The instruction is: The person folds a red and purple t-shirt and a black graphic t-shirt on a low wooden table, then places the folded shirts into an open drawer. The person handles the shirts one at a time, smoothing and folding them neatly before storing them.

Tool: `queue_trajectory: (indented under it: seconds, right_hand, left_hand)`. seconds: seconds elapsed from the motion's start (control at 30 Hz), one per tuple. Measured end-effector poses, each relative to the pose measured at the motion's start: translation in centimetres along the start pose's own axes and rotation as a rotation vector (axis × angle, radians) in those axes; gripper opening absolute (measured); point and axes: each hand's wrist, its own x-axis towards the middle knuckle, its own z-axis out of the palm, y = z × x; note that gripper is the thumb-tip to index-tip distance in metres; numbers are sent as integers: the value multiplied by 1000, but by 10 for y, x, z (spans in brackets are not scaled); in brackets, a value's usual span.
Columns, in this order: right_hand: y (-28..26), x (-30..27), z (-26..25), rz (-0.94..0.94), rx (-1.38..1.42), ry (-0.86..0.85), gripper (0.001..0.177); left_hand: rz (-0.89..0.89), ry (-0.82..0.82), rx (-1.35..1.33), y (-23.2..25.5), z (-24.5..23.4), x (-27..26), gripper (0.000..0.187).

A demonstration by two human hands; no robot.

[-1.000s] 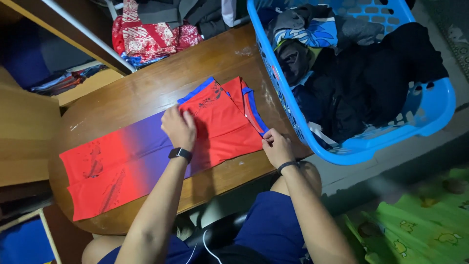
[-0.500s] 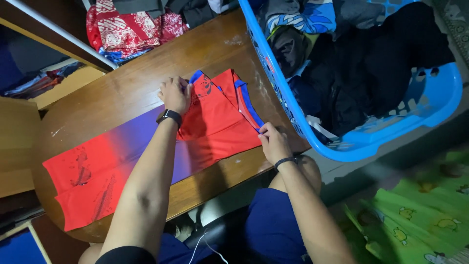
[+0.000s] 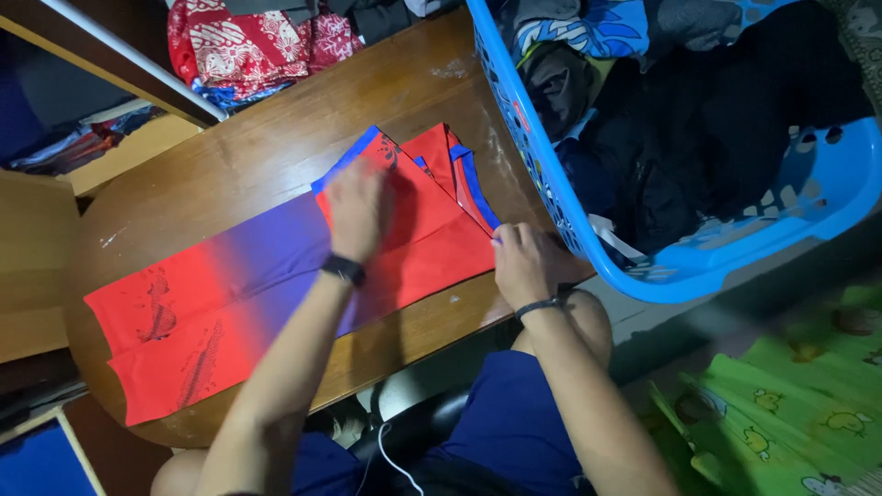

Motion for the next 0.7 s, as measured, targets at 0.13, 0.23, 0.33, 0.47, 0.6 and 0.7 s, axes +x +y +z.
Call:
queue_trajectory:
  seconds: [0.13, 0.23, 0.33, 0.47, 0.6, 0.7]
  right_hand:
    - [-50, -10, -9, -241, 210, 240, 19]
    - [-67, -26, -15, -376, 286, 189, 43]
    - [-61, -33, -12, -472, -13, -31, 66]
    - [-60, -31, -23, -276, -168, -343, 88]
    - [-65, -22, -36, -179, -225, -417, 97]
    - [-63, -21, -36, -83, -266, -464, 95]
  left_hand:
    - [339, 43, -219, 58, -21, -51, 27]
    - [325, -29, -358, 81, -16, -78, 40]
    - [247, -149, -328, 84, -17, -82, 53]
    - [210, -283, -296, 83, -17, -83, 56]
    - [193, -323, -290, 82, -21, -81, 56]
    - [166, -355, -302, 85, -24, -80, 56]
